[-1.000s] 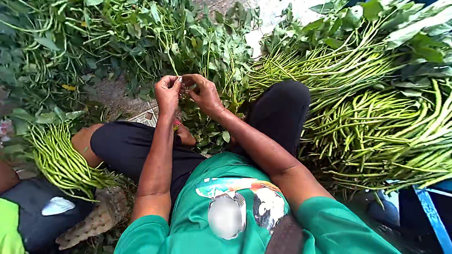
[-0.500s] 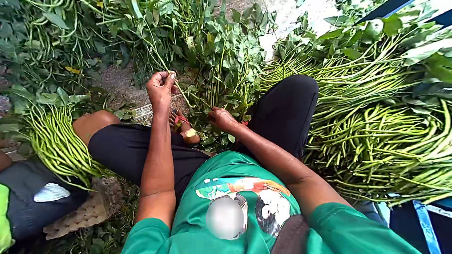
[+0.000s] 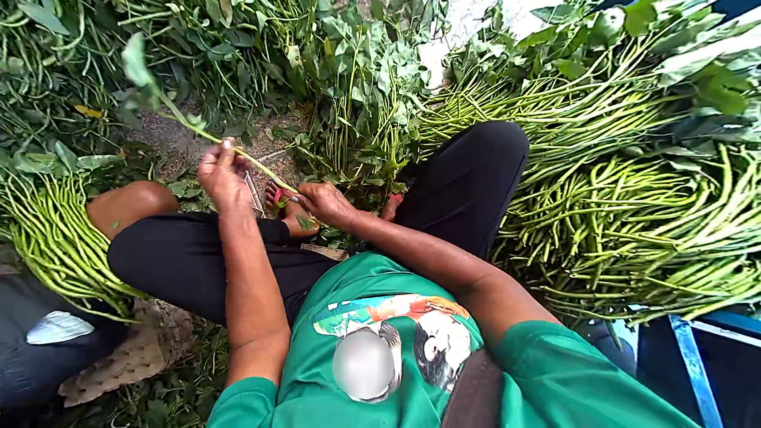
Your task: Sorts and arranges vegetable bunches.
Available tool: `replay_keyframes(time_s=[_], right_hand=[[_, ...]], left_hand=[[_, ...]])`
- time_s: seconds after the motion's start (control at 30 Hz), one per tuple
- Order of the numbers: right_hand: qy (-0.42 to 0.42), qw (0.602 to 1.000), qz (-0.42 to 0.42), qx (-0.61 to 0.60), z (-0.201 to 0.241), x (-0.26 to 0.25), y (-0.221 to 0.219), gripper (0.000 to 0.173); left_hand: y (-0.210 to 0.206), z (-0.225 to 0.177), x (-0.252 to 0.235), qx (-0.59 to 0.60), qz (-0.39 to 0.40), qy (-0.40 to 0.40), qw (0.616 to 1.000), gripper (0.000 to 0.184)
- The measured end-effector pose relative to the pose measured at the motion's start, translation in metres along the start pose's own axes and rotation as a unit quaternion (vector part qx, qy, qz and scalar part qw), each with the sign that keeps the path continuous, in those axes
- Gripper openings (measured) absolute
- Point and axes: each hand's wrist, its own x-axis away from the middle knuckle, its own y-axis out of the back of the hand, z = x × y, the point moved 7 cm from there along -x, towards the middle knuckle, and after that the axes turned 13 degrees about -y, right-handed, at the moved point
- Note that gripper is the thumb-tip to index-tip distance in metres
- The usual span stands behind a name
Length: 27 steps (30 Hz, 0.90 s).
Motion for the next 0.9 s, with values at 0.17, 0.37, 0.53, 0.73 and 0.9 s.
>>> replay_keyframes(time_s=[0.17, 0.37, 0.53, 0.73, 0.9], right_hand=[[-0.024, 0.998, 0.049, 0.044, -0.016, 0.021, 0.001, 0.040], [0.004, 0.982, 0.055, 0.183, -0.020, 0.027, -0.004, 0.031], [0.236, 0.946, -0.217, -0.042, 0.042, 0.048, 0.063, 0.025], [-0.164, 0.984, -0.063, -0.031, -0.062, -0.009, 0.067, 0.041], [-0.465, 0.848, -0.073, -0.241, -0.167, -0.012, 0.049, 0.072]], left_hand=[[0.008, -0.005, -0.011, 0.004, -0.019, 0.026, 0.999, 0.015], [-0.023, 0.007, -0.002, 0.048, 0.003, 0.044, 0.998, 0.015], [-0.020, 0.039, -0.017, 0.182, -0.129, 0.101, 0.970, 0.017], [-0.040, 0.042, -0.026, 0.194, -0.097, 0.089, 0.972, 0.024], [-0.078, 0.036, -0.004, 0.221, 0.070, 0.171, 0.957, 0.048]])
